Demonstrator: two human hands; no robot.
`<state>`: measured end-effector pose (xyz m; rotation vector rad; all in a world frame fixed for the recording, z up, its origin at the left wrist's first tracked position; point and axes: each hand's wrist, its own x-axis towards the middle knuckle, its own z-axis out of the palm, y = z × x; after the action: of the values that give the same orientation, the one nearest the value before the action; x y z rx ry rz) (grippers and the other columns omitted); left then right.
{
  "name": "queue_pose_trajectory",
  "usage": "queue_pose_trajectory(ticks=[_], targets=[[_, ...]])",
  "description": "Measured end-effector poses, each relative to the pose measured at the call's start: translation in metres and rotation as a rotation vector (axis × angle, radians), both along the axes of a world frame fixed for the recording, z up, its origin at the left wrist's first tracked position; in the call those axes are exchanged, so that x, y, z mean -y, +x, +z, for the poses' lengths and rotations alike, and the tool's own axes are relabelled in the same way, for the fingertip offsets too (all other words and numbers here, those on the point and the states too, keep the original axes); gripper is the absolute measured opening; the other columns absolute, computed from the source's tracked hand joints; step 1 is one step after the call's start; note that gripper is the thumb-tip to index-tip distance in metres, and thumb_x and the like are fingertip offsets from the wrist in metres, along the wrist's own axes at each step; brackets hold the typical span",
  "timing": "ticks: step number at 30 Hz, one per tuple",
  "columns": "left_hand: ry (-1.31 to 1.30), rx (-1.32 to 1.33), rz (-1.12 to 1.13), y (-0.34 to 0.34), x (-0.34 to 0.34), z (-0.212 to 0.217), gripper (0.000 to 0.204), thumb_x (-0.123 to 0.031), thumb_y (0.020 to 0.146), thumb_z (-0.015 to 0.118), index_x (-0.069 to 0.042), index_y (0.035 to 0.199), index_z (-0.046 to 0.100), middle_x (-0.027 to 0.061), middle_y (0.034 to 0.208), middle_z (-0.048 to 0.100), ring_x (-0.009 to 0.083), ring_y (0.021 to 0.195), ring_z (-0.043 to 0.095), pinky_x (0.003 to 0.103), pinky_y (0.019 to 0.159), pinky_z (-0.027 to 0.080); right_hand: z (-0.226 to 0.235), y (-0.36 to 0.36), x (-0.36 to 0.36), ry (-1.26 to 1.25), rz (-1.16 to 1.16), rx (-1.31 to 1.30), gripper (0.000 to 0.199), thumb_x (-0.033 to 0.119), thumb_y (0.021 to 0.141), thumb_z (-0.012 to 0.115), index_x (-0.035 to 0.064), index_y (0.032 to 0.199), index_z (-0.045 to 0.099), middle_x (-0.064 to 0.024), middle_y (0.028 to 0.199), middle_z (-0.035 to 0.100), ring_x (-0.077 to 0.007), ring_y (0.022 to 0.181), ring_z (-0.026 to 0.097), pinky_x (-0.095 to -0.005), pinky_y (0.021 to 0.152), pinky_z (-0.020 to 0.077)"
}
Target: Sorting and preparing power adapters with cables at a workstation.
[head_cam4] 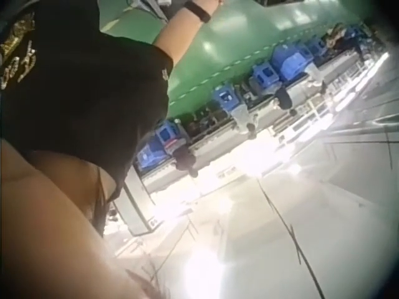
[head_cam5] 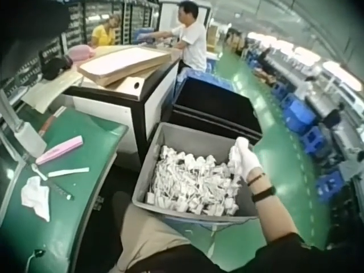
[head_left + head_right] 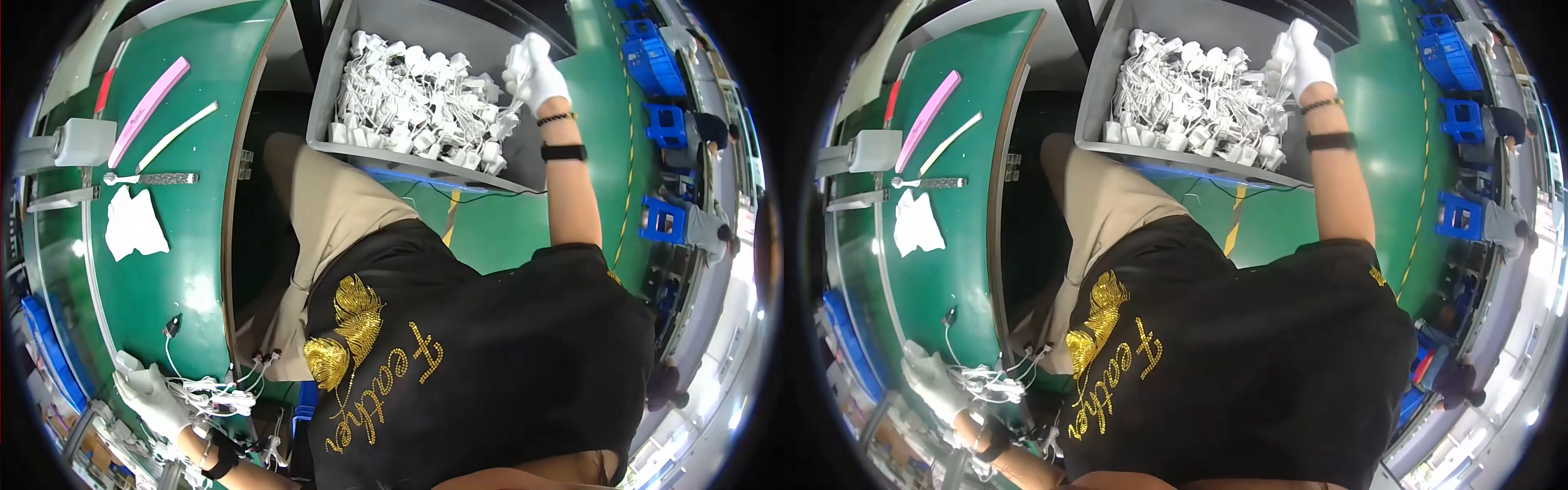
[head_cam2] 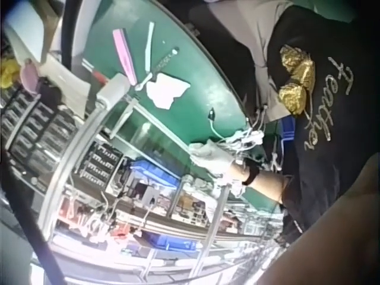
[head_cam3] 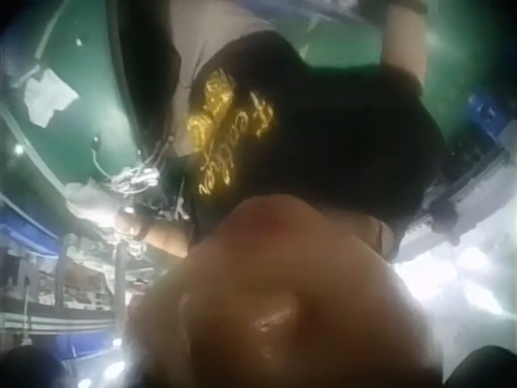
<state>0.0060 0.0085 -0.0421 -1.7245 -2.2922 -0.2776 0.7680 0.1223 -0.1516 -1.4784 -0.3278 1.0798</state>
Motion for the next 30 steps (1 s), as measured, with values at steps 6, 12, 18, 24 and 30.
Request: queue_pose_trajectory(ticks=[6,12,18,24,30], targets=[[-0.041,-0.187,-0.038,0.014,-0.020,0.021,0.049,-0.020,0.081,0.077,0.002,0.122,0.061,0.0229,0.117,0.066,0.0303,0.099,0.067,0.039,0.088,0.052,-0.180,0.104,-0.051,-0.631,0.475,1.800,0.070,0.053,0.065,0.083,-0.0021,0.104,0.065,-0.0145,0.106,0.068,-0.0310,0.092,0.066,-0.0378,0.079,0.0558],[-0.124,0.116,0.216,0.011,0.001,0.025,0.035,-0.032,0.083,0.073,0.000,0.097,0.069,0.0259,0.087,0.067,0.0382,0.080,0.068,0.044,0.069,0.052,-0.230,0.099,-0.043,-0.907,0.826,1.971,0.061,0.054,0.088,0.059,0.0079,0.128,0.058,-0.0146,0.123,0.064,-0.0333,0.104,0.061,-0.0403,0.090,0.0479],[-0.067,-0.089,0.354,0.013,0.010,0.020,0.054,-0.039,0.074,0.079,-0.006,0.115,0.064,0.0260,0.102,0.065,0.0404,0.091,0.064,0.043,0.079,0.053,-0.166,0.028,-0.098,-0.042,0.073,0.567,0.050,0.024,0.097,0.055,-0.0058,0.136,0.048,-0.0212,0.129,0.058,-0.0301,0.109,0.062,-0.0366,0.093,0.0504],[-0.065,0.169,0.299,-0.003,0.012,0.016,0.069,-0.034,0.072,0.080,-0.005,0.129,0.054,0.0280,0.118,0.058,0.0407,0.105,0.061,0.042,0.089,0.052,0.074,-0.322,-0.042,0.591,0.694,0.453,0.042,0.018,0.101,0.050,-0.0081,0.133,0.051,-0.0164,0.120,0.064,-0.0179,0.092,0.066,-0.0292,0.086,0.0527],[0.263,0.607,0.210,-0.011,0.042,0.031,0.077,-0.025,0.068,0.085,0.002,0.131,0.049,0.0217,0.124,0.056,0.0305,0.104,0.061,0.040,0.092,0.051,0.136,-0.543,-0.016,0.946,1.493,0.647,0.060,0.028,0.094,0.061,0.0021,0.144,0.042,-0.0095,0.105,0.068,-0.0124,0.083,0.065,-0.0262,0.070,0.0523]])
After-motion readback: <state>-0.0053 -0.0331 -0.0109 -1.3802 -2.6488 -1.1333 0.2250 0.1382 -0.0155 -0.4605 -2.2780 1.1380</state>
